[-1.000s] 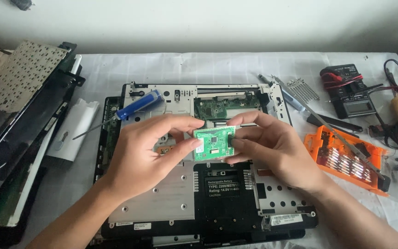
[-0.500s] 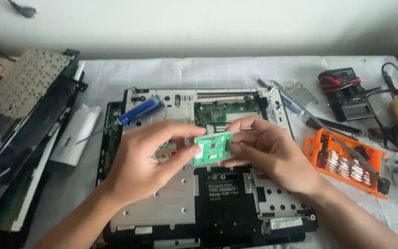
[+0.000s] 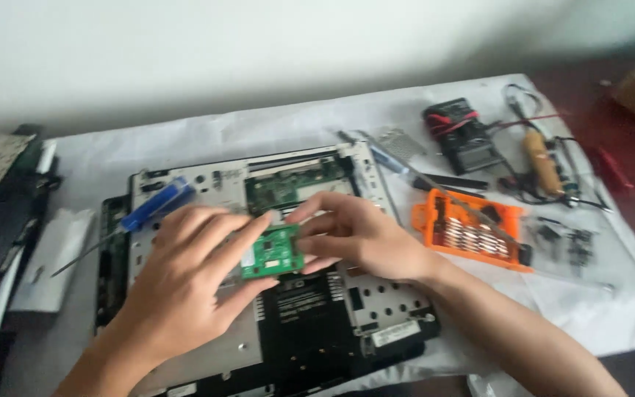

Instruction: Testing a small circuit board within a laptop chassis using a digital multimeter to check for electrical signals.

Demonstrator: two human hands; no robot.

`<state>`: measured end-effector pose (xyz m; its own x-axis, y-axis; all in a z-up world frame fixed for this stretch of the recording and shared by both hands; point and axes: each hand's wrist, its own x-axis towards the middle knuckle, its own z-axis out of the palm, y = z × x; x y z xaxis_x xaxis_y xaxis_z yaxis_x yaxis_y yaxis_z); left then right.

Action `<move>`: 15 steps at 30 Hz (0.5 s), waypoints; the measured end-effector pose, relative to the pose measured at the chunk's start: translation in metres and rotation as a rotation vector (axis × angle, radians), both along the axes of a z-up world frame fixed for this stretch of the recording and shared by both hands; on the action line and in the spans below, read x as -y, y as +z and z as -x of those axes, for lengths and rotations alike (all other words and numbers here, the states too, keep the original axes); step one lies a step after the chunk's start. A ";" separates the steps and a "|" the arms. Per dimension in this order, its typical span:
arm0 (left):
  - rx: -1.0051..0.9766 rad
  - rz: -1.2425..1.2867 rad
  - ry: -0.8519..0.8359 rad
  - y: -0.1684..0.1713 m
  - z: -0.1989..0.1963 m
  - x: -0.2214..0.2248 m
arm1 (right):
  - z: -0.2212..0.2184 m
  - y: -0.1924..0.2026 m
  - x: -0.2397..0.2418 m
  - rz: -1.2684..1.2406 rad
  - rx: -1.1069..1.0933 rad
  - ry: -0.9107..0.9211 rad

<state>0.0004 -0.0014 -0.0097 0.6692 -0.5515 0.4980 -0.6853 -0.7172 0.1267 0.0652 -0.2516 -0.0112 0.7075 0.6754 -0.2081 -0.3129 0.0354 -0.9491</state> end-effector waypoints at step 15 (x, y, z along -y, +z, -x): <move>-0.149 -0.074 0.082 -0.048 -0.006 -0.002 | 0.008 0.015 0.079 0.368 0.573 -0.300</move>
